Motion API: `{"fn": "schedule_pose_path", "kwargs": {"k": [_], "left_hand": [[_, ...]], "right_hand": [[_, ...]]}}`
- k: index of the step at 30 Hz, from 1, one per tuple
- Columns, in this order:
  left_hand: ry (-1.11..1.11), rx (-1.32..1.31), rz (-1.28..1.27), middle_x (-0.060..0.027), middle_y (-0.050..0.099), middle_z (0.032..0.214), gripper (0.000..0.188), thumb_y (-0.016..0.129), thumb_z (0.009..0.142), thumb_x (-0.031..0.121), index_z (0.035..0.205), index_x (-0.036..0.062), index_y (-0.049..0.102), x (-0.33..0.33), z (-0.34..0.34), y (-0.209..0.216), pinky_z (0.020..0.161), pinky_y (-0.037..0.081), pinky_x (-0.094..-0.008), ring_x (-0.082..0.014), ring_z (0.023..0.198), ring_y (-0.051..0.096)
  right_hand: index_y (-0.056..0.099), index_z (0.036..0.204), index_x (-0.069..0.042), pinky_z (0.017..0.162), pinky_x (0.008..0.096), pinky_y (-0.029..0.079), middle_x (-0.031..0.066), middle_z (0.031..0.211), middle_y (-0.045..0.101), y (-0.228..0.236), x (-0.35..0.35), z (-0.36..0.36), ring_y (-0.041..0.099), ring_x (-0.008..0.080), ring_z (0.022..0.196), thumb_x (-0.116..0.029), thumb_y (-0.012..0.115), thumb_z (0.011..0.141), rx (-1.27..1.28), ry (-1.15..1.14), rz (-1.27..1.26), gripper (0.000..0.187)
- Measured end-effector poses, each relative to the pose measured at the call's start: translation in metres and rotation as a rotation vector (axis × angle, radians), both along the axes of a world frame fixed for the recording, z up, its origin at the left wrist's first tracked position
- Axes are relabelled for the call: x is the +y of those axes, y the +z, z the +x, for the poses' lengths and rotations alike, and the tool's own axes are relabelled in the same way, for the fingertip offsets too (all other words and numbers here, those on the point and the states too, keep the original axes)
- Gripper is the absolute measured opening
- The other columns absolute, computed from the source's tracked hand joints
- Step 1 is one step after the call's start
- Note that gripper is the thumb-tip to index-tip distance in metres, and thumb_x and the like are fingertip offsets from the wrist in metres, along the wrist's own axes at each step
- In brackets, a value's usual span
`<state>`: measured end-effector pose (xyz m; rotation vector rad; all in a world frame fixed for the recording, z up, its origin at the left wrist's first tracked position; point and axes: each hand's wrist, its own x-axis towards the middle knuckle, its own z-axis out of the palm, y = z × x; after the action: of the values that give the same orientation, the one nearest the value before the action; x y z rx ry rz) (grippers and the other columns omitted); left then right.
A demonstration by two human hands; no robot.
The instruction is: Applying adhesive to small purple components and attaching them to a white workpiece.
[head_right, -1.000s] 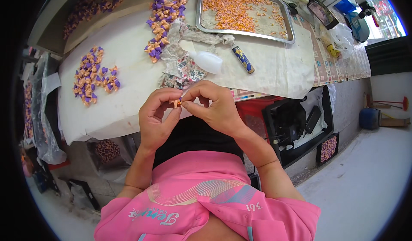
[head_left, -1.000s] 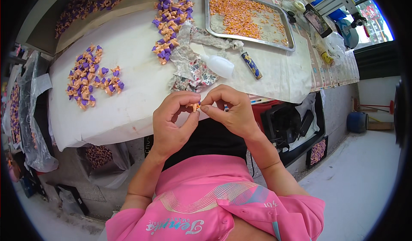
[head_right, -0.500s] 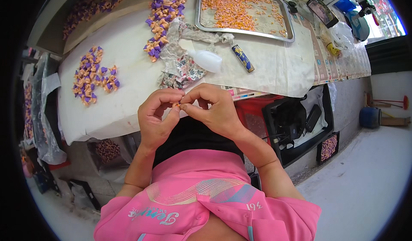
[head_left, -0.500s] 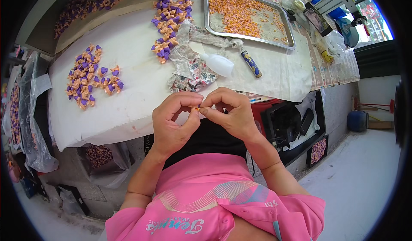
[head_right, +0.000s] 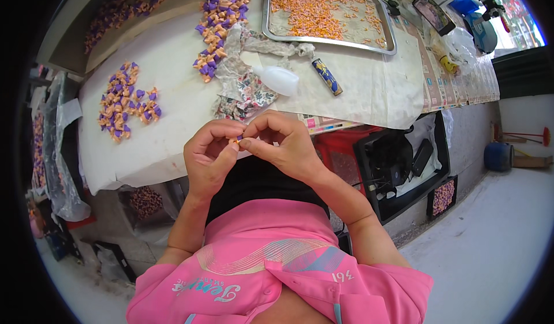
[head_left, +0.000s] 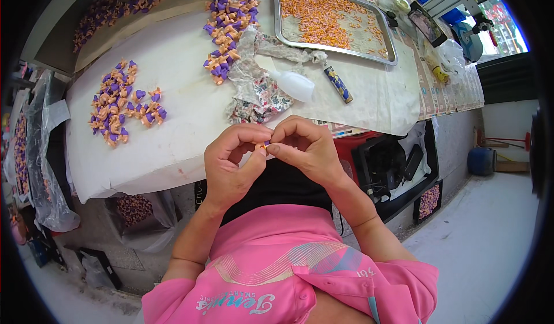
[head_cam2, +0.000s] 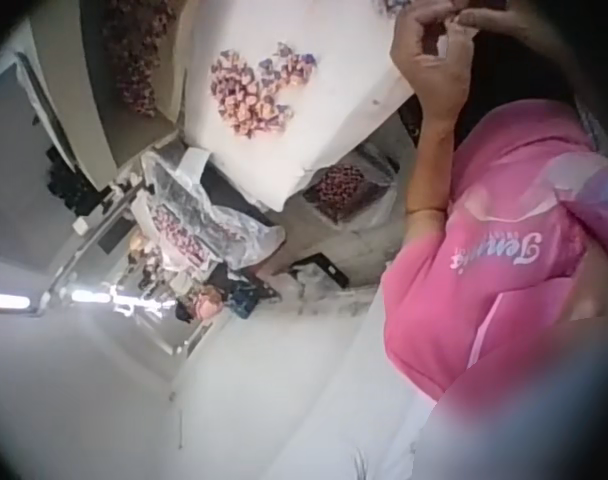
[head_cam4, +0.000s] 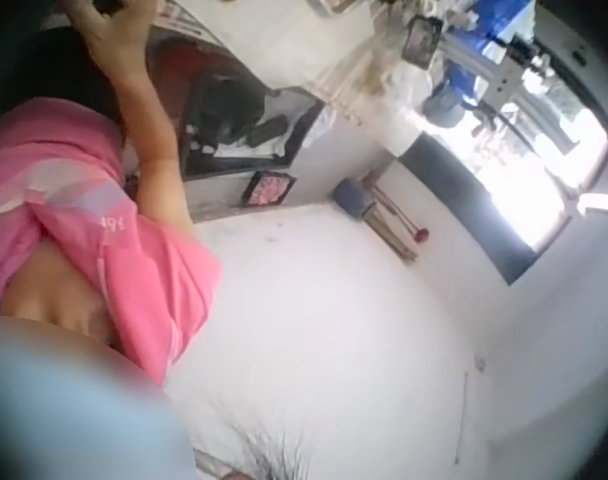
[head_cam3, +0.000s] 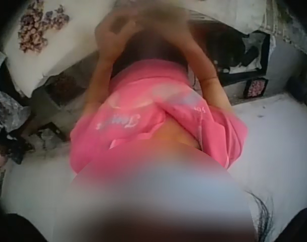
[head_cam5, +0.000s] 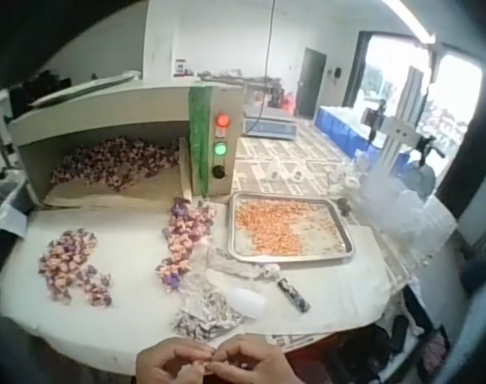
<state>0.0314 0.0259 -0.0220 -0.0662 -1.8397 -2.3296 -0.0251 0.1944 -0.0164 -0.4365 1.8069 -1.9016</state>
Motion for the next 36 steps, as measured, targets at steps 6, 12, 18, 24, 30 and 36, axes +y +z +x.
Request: {"fn": "schedule_pose_path", "kwargs": {"k": [6,12,18,24,30,36], "left_hand": [[-0.075,-0.069,0.159,-0.0116,0.059,0.111,0.022,0.058,0.083,-0.011,0.104,-0.0041,0.060,-0.001,0.000,0.002,0.088,0.050,-0.0271,-0.0130,0.097,0.060],[-0.065,-0.020,0.103,-0.0105,0.058,0.110,0.023,0.058,0.081,-0.012,0.102,-0.0033,0.060,-0.001,0.000,0.000,0.085,0.049,-0.0255,-0.0109,0.093,0.058],[-0.007,0.001,0.016,-0.0089,0.059,0.106,0.022,0.058,0.080,-0.012,0.099,-0.0020,0.061,-0.006,-0.001,-0.002,0.081,0.047,-0.0225,-0.0095,0.089,0.057],[0.393,0.061,-0.629,-0.0106,0.063,0.102,0.020,0.058,0.077,-0.010,0.092,0.0009,0.063,-0.059,-0.018,-0.011,0.079,0.048,-0.0269,-0.0175,0.088,0.059],[0.688,0.139,-1.214,-0.0098,0.064,0.103,0.020,0.062,0.075,-0.007,0.091,0.0032,0.065,-0.102,-0.024,-0.011,0.088,0.045,-0.0359,-0.0276,0.096,0.057],[0.669,0.236,-1.177,-0.0096,0.064,0.101,0.020,0.063,0.076,-0.005,0.094,0.0038,0.066,-0.095,-0.039,0.001,0.087,0.044,-0.0366,-0.0261,0.099,0.055]], "right_hand": [[0.064,0.096,0.003,0.074,0.0234,0.051,0.0046,0.097,0.059,0.001,0.002,0.001,0.061,0.0098,0.086,0.000,0.069,0.085,0.055,-0.010,-0.016,0.013],[0.065,0.096,0.001,0.070,0.0207,0.049,0.0038,0.098,0.060,0.004,0.003,0.004,0.058,0.0075,0.084,-0.001,0.069,0.084,0.127,-0.015,0.054,0.013],[0.066,0.096,0.001,0.067,0.0195,0.046,0.0046,0.097,0.060,0.011,0.000,0.005,0.057,0.0068,0.081,0.000,0.070,0.084,0.169,-0.017,0.104,0.012],[0.065,0.094,0.002,0.069,0.0202,0.045,0.0053,0.096,0.059,0.009,0.010,-0.007,0.055,0.0079,0.082,0.002,0.068,0.084,0.262,-0.130,0.063,0.010],[0.065,0.094,0.002,0.069,0.0204,0.042,0.0043,0.096,0.058,0.007,0.014,-0.020,0.054,0.0078,0.080,0.004,0.067,0.085,0.236,-0.233,0.079,0.010],[0.066,0.102,-0.003,0.073,0.0279,0.046,0.0069,0.099,0.062,0.005,0.013,-0.055,0.057,0.0162,0.085,-0.007,0.069,0.083,0.670,-0.454,0.417,0.020]]}}
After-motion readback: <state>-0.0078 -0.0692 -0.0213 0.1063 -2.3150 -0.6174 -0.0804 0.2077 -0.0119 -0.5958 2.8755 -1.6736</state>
